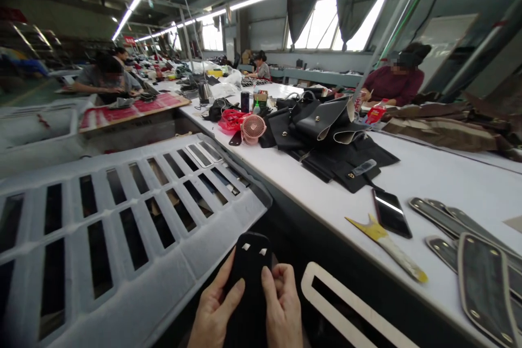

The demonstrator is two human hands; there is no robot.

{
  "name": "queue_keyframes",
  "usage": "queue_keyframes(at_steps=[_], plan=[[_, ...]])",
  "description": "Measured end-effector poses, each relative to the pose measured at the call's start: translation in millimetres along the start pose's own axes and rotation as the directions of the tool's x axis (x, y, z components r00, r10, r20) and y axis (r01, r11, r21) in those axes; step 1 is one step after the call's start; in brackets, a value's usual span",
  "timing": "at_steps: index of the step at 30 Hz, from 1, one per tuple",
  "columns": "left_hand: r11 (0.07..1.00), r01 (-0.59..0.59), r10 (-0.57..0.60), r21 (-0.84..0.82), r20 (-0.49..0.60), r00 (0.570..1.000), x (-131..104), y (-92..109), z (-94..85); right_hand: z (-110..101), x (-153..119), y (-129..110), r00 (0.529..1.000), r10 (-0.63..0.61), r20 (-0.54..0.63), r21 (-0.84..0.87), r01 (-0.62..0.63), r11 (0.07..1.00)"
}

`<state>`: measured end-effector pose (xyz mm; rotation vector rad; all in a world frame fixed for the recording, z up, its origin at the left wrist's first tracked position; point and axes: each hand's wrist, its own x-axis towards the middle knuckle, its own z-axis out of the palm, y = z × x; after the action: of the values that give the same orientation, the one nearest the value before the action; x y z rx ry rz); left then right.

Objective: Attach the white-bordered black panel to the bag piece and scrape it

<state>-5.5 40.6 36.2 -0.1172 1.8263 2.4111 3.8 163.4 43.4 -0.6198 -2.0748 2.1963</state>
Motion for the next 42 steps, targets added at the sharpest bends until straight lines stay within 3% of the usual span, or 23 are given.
queue_keyframes(at_steps=[4, 8, 11, 14, 18, 22, 25, 28, 31, 34, 37, 42], plan=[[0.989, -0.084, 0.089, 0.120, -0.036, 0.995, 0, -2, 1.3, -3, 8, 3, 0.997, 0.066, 0.049, -0.027, -0.065, 0.998], [0.951, -0.156, 0.180, 0.267, -0.068, 0.981, 0, 0, 2.8, 0, 10, 5, 0.998, -0.038, -0.044, -0.156, 0.030, 0.987], [0.926, -0.186, 0.206, 0.327, -0.027, 0.978, 3, 0, 0.8, 3, 8, 5, 0.992, -0.110, -0.070, -0.242, 0.090, 0.966], [0.922, -0.181, 0.185, 0.342, 0.022, 0.983, 5, -2, -1.7, 1, 9, 3, 0.990, -0.124, -0.061, -0.296, 0.101, 0.950], [0.945, -0.146, 0.156, 0.292, -0.011, 0.988, 6, -5, -0.8, -5, 18, -5, 0.994, -0.103, -0.036, -0.276, 0.089, 0.957], [0.929, -0.212, 0.219, 0.302, 0.009, 0.976, 5, -6, 2.2, -7, 26, -16, 0.986, -0.128, -0.108, -0.265, 0.096, 0.960], [0.884, -0.309, 0.316, 0.352, 0.038, 0.948, 4, -6, 3.7, -7, 28, -20, 0.982, -0.174, -0.077, -0.277, 0.146, 0.950], [0.817, -0.396, 0.402, 0.419, 0.078, 0.912, 3, -4, 4.1, -6, 27, -22, 0.983, -0.176, -0.044, -0.381, 0.147, 0.913], [0.771, -0.410, 0.399, 0.487, 0.133, 0.907, 4, -1, 4.5, -3, 24, -24, 0.984, -0.159, -0.075, -0.543, 0.093, 0.835], [0.800, -0.374, 0.393, 0.468, 0.061, 0.917, 4, 2, 6.6, -1, 21, -25, 0.971, -0.214, -0.106, -0.661, 0.092, 0.745], [0.848, -0.325, 0.364, 0.419, -0.014, 0.931, 3, 5, 9.7, -1, 20, -25, 0.967, -0.231, -0.104, -0.618, 0.119, 0.777], [0.881, -0.263, 0.312, 0.394, -0.065, 0.948, 2, 5, 10.0, -8, 24, -22, 0.981, -0.189, -0.033, -0.301, 0.170, 0.938]])
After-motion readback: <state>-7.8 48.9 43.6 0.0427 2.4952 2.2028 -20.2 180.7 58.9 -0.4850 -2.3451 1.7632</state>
